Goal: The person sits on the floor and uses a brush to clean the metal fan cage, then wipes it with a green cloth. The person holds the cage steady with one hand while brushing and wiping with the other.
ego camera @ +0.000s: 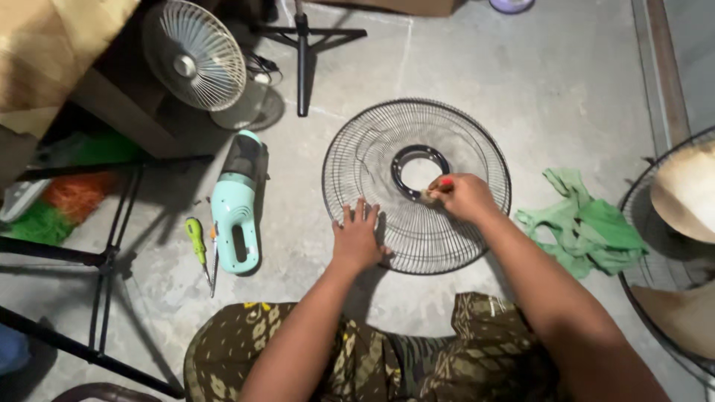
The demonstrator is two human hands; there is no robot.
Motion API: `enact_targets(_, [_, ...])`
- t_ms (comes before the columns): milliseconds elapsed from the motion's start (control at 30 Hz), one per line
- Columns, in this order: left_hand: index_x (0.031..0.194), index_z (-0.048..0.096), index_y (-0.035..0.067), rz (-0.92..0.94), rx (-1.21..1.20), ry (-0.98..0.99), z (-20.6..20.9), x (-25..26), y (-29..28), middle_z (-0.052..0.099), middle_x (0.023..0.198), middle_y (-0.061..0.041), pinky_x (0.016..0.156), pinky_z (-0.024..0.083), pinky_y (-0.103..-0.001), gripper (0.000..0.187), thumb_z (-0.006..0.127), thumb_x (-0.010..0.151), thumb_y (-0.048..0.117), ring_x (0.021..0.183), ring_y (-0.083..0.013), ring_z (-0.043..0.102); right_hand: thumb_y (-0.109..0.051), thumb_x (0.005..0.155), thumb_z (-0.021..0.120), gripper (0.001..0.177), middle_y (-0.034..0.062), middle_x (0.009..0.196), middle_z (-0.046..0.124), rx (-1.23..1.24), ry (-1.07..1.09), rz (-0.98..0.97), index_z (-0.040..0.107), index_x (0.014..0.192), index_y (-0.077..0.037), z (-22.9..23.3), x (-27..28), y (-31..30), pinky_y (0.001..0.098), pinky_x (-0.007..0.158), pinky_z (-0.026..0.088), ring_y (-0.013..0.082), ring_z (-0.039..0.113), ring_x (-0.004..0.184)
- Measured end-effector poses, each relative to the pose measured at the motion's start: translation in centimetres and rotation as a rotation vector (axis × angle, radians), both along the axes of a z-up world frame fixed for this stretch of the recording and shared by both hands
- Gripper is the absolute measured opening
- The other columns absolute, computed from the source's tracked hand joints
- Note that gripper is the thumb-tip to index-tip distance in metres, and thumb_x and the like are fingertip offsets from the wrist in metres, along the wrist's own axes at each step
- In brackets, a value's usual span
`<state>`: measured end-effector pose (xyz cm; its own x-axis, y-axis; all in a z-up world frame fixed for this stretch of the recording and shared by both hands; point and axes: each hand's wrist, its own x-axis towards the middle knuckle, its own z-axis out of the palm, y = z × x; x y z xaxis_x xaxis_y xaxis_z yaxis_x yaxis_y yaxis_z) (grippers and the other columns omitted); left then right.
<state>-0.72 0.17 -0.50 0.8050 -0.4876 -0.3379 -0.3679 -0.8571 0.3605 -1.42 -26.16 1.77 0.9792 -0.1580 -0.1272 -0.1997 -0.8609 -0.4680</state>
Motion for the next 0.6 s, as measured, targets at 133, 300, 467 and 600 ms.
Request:
enact_targets(133, [0.158,0.029,0.025,0.010,0.001,-0.009,0.4,1.1,0.0,0.017,0.169,-0.010,0.116,0.027,-0.068,0.106,0.087,0.073,0.050,0.154,-0.0417,0.017,-0.028,0.081,0.079,0.012,0.0047,0.092,0.077,-0.109,-0.241,0.193,0.081,0.091,-0.022,1.0,-2.5,1.5,0.0398,0.074,0.057,0.0264,0.072,0.085])
enact_targets(300, [0.158,0.029,0.027,0.017,-0.006,0.017,0.3,0.6,0.2,0.012,0.171,-0.008,0.116,0.026,-0.067,0.106,0.087,0.072,0.051,0.155,-0.0400,0.014,-0.035,0.084,0.078,0.016,0.0046,0.090,0.078,-0.106,0.135,0.191,0.081,0.095,-0.023,3.0,-4.8,1.4,0.0389,0.073,0.056,0.0235,0.074,0.080])
enact_targets(467, [0.159,0.027,0.028,0.016,0.025,0.032,0.4,0.7,0.0,0.010,0.171,-0.007,0.116,0.027,-0.066,0.106,0.086,0.073,0.051,0.156,-0.0390,0.012,-0.039,0.085,0.082,0.024,0.0059,0.091,0.079,0.079,0.194,-0.063,0.081,0.098,-0.019,1.2,-3.8,-0.4,0.0351,0.077,0.057,0.0223,0.076,0.082])
enact_targets(600, [0.159,0.027,0.027,0.019,0.016,0.029,0.3,0.6,0.1,0.010,0.171,-0.007,0.116,0.026,-0.067,0.107,0.086,0.074,0.053,0.156,-0.0388,0.012,-0.032,0.086,0.078,0.021,0.0033,0.102,0.079,0.149,-0.238,-0.011,0.080,0.104,-0.020,-1.1,-3.6,-0.2,0.0330,0.081,0.056,0.0215,0.074,0.092])
